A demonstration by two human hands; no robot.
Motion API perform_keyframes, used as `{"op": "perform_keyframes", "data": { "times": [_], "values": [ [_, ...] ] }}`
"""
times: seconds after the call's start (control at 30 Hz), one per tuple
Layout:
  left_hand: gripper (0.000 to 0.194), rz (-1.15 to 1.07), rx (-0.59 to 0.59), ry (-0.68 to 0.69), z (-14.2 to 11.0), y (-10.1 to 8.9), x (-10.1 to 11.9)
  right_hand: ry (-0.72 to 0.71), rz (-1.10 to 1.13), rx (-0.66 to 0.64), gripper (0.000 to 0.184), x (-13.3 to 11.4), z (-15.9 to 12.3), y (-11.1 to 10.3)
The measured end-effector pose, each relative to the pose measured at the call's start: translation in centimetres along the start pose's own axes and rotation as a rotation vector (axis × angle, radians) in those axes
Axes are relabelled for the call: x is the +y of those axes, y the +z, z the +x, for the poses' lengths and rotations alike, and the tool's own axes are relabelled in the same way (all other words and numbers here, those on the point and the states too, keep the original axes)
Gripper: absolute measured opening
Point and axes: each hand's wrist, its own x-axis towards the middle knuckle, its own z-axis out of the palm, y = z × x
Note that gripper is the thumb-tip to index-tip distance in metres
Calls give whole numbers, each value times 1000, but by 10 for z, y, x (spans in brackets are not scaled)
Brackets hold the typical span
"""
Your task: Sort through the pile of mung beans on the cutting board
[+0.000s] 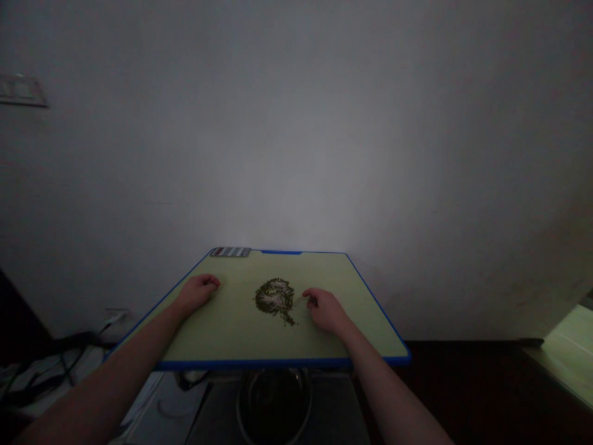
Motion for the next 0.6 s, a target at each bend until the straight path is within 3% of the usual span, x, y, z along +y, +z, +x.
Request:
{"op": "perform_keyframes", "data": {
  "times": [0.6],
  "values": [
    [19,26,-7,-3,-1,-1,3,-31,9,-44,32,-5,1,5]
  ]
}}
